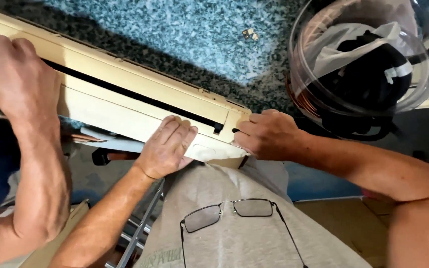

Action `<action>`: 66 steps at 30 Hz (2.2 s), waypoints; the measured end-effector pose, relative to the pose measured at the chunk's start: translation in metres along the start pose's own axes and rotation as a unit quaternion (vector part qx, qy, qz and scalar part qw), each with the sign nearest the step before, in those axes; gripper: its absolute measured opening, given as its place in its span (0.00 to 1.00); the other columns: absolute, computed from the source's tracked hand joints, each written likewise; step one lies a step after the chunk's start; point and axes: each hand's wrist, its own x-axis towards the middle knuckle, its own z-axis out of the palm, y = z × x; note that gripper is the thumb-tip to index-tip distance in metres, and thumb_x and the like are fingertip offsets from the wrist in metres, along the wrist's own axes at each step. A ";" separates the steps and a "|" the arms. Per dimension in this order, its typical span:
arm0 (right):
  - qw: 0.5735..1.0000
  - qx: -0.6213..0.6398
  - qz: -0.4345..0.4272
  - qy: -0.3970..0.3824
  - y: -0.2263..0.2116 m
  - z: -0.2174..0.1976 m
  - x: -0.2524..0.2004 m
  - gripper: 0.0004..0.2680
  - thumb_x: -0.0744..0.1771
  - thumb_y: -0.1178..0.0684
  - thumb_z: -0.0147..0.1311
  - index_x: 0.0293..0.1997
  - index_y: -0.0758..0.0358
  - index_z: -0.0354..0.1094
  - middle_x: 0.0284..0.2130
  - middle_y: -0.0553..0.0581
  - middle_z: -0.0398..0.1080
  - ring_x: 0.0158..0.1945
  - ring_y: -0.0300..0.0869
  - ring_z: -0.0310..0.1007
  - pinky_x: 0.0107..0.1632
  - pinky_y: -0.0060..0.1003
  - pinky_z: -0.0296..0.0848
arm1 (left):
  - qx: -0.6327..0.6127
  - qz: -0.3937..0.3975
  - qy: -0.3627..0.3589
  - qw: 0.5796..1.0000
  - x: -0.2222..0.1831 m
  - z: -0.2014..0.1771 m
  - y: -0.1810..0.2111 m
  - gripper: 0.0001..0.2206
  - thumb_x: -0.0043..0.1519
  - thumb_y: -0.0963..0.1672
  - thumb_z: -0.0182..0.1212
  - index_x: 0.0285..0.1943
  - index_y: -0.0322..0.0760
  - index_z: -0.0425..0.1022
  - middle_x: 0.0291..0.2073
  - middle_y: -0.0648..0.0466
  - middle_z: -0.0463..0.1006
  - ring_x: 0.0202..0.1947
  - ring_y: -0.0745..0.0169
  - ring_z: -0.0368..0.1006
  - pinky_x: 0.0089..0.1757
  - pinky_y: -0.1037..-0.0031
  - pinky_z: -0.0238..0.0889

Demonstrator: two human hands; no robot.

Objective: Disassembling the outer casing of an indoor air conditioning unit using a screwdriver to pry open plastic clips.

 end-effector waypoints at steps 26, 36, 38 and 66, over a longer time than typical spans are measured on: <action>0.994 -0.006 0.090 0.064 -0.025 -0.007 -0.038 0.10 0.69 0.48 0.50 0.25 0.51 0.65 0.21 0.48 0.57 0.22 0.43 0.60 0.24 0.38 0.61 | 0.028 -0.012 -0.007 1.000 -0.003 -0.003 0.016 0.20 0.67 0.49 0.54 0.56 0.27 0.79 0.45 0.37 0.77 0.44 0.36 0.75 0.57 0.47 0.68; 0.994 -0.018 0.108 0.000 -0.036 -0.009 -0.045 0.07 0.67 0.50 0.48 0.30 0.54 0.66 0.23 0.50 0.59 0.23 0.44 0.62 0.23 0.39 0.61 | 0.000 -0.047 -0.049 0.998 -0.037 0.020 0.017 0.21 0.69 0.50 0.51 0.61 0.28 0.76 0.47 0.36 0.76 0.51 0.33 0.73 0.61 0.44 0.62; 0.992 -0.019 0.115 -0.038 -0.044 -0.018 -0.049 0.05 0.67 0.51 0.48 0.31 0.54 0.66 0.24 0.50 0.60 0.25 0.44 0.64 0.23 0.38 0.63 | -0.014 -0.032 -0.047 0.998 -0.036 0.031 0.025 0.19 0.69 0.47 0.48 0.59 0.27 0.76 0.47 0.35 0.75 0.50 0.32 0.73 0.59 0.43 0.64; 0.908 0.078 0.220 -0.348 -0.043 -0.027 -0.054 0.05 0.65 0.56 0.51 0.35 0.46 0.60 0.29 0.46 0.61 0.28 0.43 0.64 0.25 0.46 0.63 | 0.045 0.008 0.038 0.998 0.039 -0.008 0.043 0.03 0.63 0.30 0.62 0.38 0.17 0.73 0.32 0.40 0.74 0.37 0.45 0.71 0.40 0.61 0.75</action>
